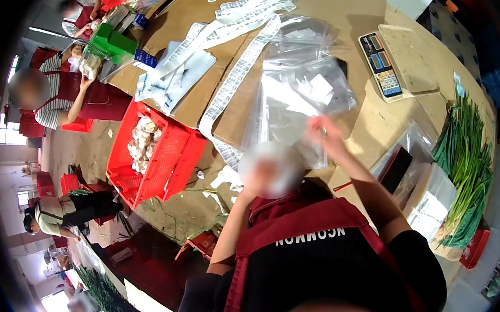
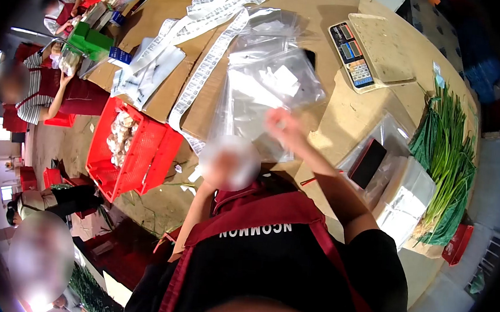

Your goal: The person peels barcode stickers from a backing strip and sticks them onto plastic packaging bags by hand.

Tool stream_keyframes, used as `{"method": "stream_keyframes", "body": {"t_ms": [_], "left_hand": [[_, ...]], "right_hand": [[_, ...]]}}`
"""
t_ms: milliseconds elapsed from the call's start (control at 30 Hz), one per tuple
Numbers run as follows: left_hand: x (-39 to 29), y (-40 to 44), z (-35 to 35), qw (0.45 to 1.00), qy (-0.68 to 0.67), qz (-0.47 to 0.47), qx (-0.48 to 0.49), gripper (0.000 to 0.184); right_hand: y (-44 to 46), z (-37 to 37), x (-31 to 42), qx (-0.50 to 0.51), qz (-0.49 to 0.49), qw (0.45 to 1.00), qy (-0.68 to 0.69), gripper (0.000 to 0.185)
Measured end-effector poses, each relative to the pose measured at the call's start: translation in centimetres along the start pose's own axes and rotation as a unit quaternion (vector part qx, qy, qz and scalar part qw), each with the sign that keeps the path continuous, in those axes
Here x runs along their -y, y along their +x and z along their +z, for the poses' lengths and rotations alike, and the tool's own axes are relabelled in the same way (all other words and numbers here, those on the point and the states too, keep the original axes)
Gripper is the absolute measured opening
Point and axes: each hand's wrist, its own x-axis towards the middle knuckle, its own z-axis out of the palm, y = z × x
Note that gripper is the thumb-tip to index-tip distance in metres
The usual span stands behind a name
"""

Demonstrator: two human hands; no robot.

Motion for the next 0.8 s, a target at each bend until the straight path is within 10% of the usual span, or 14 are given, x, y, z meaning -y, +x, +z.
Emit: {"method": "stream_keyframes", "body": {"t_ms": [33, 267, 400, 467, 567, 667, 733, 800], "left_hand": [[0.5, 0.2, 0.1, 1.0, -0.001, 0.0, 0.0, 0.049], [-1.8, 1.4, 0.2, 0.997, 0.065, 0.051, -0.012, 0.041], [0.7, 0.6, -0.5, 0.872, 0.449, 0.178, -0.08, 0.037], [2.5, -0.2, -1.2, 0.994, 0.107, 0.018, -0.017, 0.033], [3.7, 0.2, 0.0, 0.997, -0.046, -0.024, -0.056, 0.032], [-2.0, 1.7, 0.9, 0.992, -0.004, 0.066, -0.112, 0.021], [-5.6, 2.8, 1.0, 0.979, -0.088, -0.161, -0.084, 0.017], [-6.0, 3.2, 1.2, 0.978, -0.106, -0.146, -0.108, 0.012]], "right_hand": [[-1.2, 1.5, 0.2, 0.156, 0.128, 0.979, 0.029, 0.016], [-2.8, 5.4, -1.9, 0.173, 0.169, 0.94, 0.242, 0.018], [0.0, 3.0, -1.8, 0.114, 0.207, 0.964, 0.122, 0.012], [0.2, 2.8, -2.5, 0.134, 0.096, 0.983, 0.076, 0.018], [-1.3, 4.5, -0.9, 0.184, 0.085, 0.977, 0.066, 0.022], [-2.4, 5.6, -0.5, 0.177, 0.1, 0.979, 0.024, 0.023], [-2.2, 5.8, -1.3, 0.17, 0.124, 0.974, 0.083, 0.021], [-2.3, 5.8, -0.9, 0.151, 0.126, 0.977, 0.079, 0.019]]}}
